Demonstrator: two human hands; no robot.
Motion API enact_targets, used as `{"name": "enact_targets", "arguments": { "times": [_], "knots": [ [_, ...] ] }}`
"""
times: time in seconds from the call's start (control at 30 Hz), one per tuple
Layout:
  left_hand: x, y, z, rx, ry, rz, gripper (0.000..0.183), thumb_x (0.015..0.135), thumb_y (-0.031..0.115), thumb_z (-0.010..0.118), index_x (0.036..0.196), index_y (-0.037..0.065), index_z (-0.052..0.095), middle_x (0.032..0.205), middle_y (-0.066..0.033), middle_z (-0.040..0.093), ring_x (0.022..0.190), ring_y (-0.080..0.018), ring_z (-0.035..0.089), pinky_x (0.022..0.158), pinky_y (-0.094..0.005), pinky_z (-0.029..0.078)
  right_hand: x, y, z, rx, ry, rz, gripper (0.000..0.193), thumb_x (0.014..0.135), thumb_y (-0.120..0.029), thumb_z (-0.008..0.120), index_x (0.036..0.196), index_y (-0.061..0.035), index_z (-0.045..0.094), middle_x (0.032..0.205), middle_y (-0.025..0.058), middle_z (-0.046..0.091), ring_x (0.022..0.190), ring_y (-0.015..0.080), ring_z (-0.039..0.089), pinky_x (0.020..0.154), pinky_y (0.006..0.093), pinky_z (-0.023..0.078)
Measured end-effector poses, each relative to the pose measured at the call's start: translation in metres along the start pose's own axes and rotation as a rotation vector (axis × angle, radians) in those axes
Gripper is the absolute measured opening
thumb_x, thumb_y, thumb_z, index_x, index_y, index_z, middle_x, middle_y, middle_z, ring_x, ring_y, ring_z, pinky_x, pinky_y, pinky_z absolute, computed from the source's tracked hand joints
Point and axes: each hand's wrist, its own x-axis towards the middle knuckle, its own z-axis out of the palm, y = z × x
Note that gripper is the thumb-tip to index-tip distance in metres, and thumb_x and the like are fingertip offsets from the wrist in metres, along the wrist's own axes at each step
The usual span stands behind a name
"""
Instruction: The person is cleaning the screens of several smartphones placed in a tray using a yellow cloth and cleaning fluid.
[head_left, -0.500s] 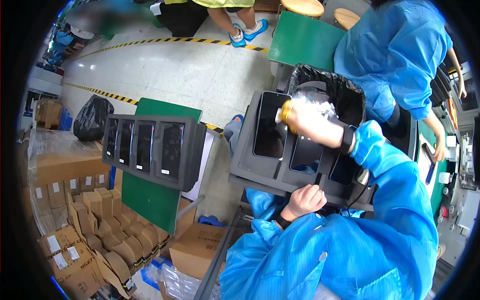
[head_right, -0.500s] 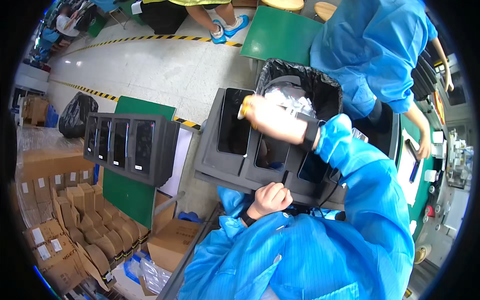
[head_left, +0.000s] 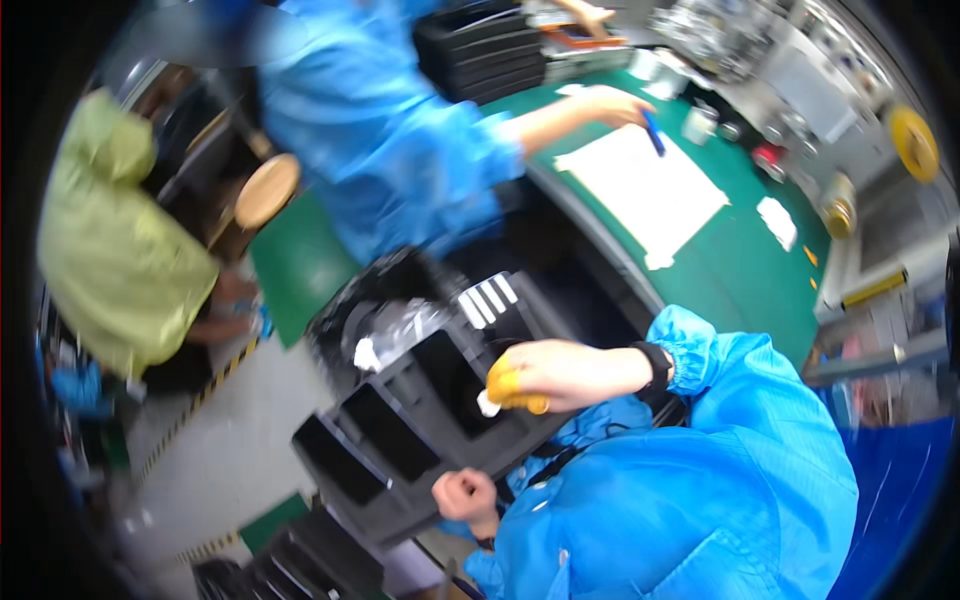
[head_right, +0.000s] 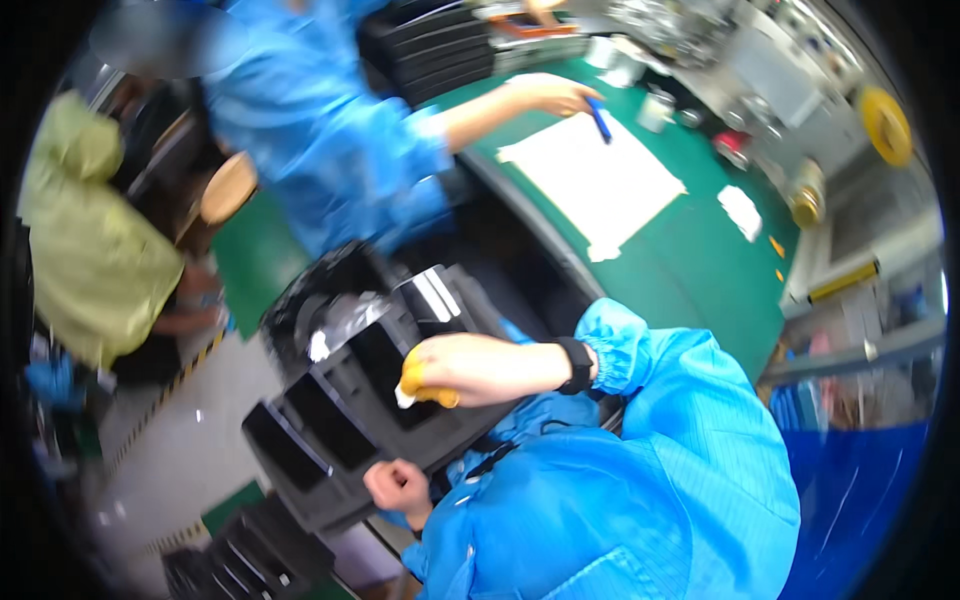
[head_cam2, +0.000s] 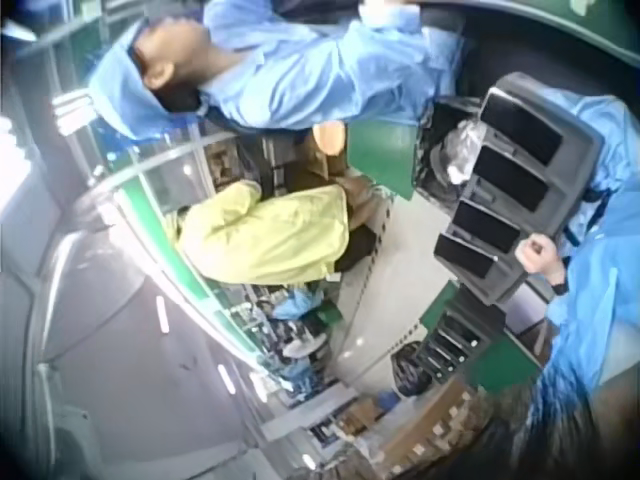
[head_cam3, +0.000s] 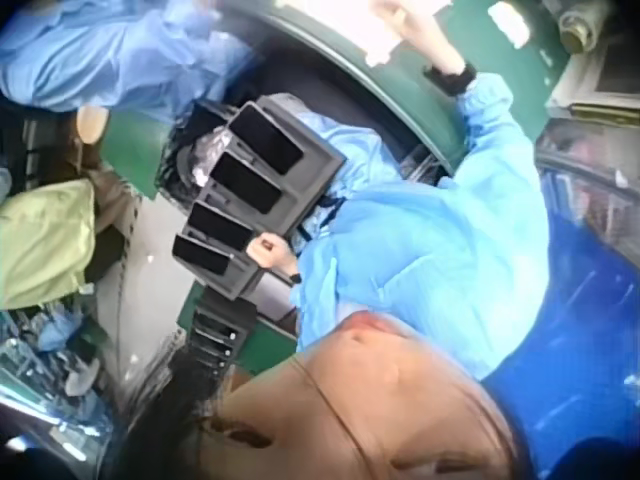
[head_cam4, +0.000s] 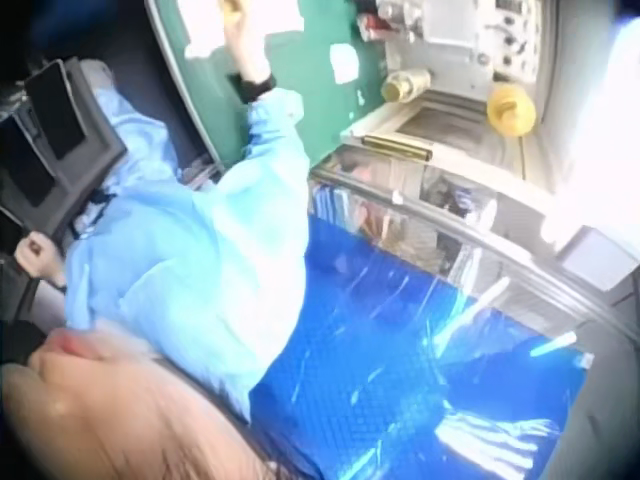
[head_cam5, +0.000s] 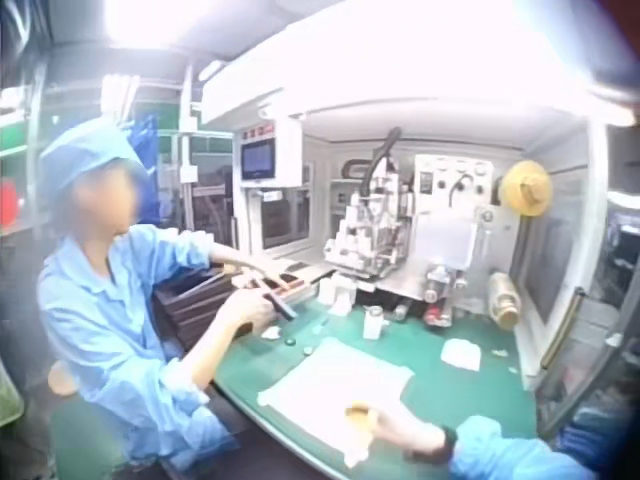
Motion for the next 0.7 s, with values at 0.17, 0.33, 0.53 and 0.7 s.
{"name": "enact_targets", "arguments": {
  "times": [0.17,0.33,0.53,0.7],
  "knots": [
    [0.006,0.003,-0.001,-0.006,-0.075,-0.025,0.019,0.083,0.000,0.055,0.069,0.002,0.042,0.075,-0.0104,0.044,0.062,-0.0252,0.043,0.052,-0.0367,0.032,-0.147,0.045,-0.141,-0.400,0.661,0.462,0.018,0.088,-0.006,0.065,0.106,-0.0047,0.065,0.102,0.0101,0.067,0.095,0.0249,0.066,0.083,0.0348,0.052],
    [0.000,-0.032,-0.007,0.151,-0.125,-0.022,0.018,0.081,-0.002,0.055,0.071,0.002,0.041,0.074,-0.0094,0.041,0.064,-0.0239,0.041,0.054,-0.0350,0.032,-0.270,0.153,-0.319,-0.852,1.058,0.702,0.025,0.083,-0.009,0.071,0.106,-0.0010,0.066,0.094,0.0107,0.068,0.084,0.0203,0.065,0.075,0.0299,0.051],
    [0.019,0.055,-0.005,0.261,-0.057,-0.197,0.017,0.087,0.000,0.058,0.073,0.003,0.049,0.069,-0.0137,0.045,0.065,-0.0320,0.046,0.063,-0.0400,0.042,-0.307,0.210,-0.450,-0.931,1.103,0.892,0.019,0.080,-0.012,0.069,0.094,-0.0003,0.072,0.090,0.0177,0.071,0.083,0.0276,0.069,0.077,0.0361,0.053],
    [0.040,0.060,0.009,0.296,-0.076,-0.144,0.016,0.087,0.000,0.058,0.073,0.003,0.050,0.070,-0.0126,0.046,0.064,-0.0302,0.047,0.062,-0.0388,0.042,-0.319,0.256,-0.465,-0.928,1.028,1.045,0.019,0.077,-0.013,0.069,0.093,-0.0025,0.074,0.090,0.0187,0.071,0.081,0.0321,0.068,0.077,0.0384,0.053]
  ]
}}
